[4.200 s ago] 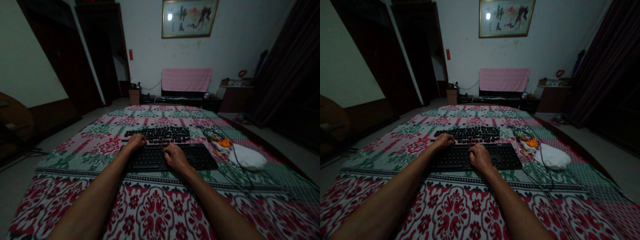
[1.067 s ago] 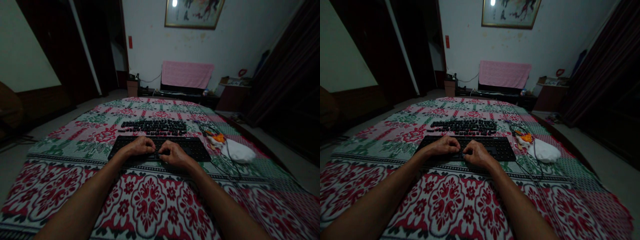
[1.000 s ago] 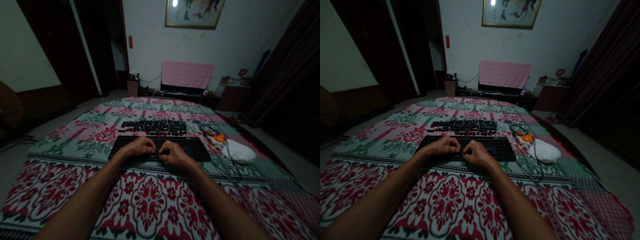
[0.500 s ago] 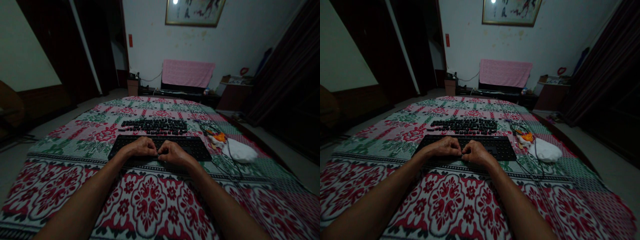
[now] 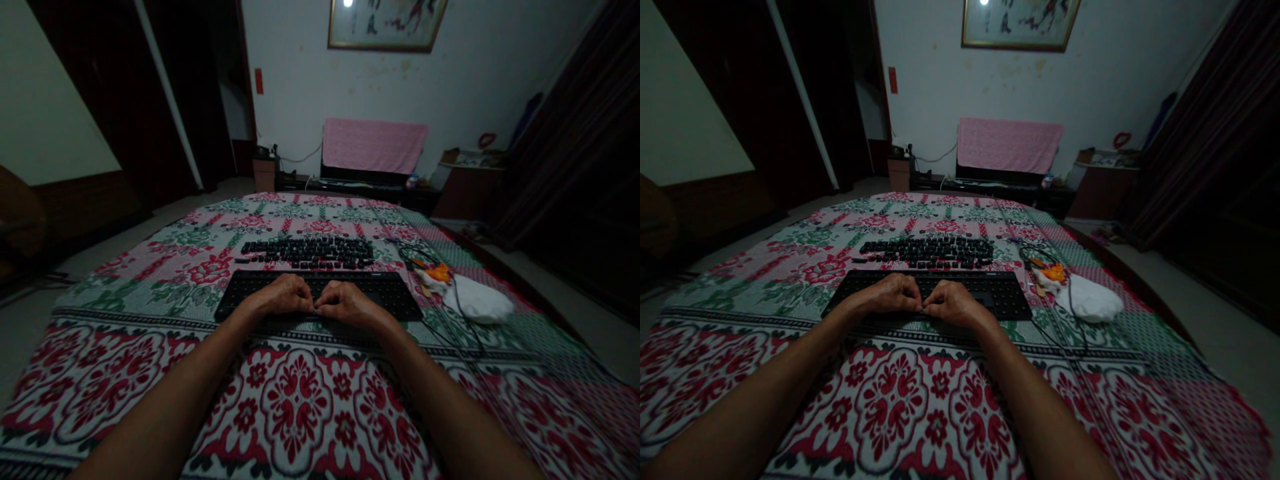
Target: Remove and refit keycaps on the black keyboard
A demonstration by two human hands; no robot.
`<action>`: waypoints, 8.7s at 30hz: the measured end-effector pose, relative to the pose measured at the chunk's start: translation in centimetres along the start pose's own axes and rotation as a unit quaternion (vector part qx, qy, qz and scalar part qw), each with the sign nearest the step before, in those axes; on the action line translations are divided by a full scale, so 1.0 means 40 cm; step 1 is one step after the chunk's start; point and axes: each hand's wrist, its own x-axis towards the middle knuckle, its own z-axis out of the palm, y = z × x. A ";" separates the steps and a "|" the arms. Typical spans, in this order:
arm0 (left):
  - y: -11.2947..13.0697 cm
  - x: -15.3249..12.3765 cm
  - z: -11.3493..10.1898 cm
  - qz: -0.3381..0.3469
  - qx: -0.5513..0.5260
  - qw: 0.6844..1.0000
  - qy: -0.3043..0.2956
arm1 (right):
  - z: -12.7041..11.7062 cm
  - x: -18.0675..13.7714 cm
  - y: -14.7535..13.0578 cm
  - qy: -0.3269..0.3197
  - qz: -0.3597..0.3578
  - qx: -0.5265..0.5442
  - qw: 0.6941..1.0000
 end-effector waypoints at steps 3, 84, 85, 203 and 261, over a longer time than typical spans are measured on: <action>0.002 0.002 0.001 -0.005 0.007 1.000 0.002 | 0.002 0.001 0.001 0.003 0.005 0.008 1.000; -0.012 0.033 0.000 -0.033 -0.055 0.993 0.100 | 0.036 -0.019 0.032 0.253 -0.063 -0.113 0.959; -0.010 0.033 0.003 -0.028 -0.057 0.993 0.098 | 0.037 -0.019 0.031 0.249 -0.064 -0.113 0.960; 0.011 0.031 0.020 0.032 -0.079 0.994 -0.069 | -0.054 -0.042 0.012 -0.035 0.054 -0.005 0.998; 0.016 0.028 0.017 0.072 -0.014 0.995 -0.067 | -0.063 -0.044 0.015 -0.049 0.012 -0.030 0.998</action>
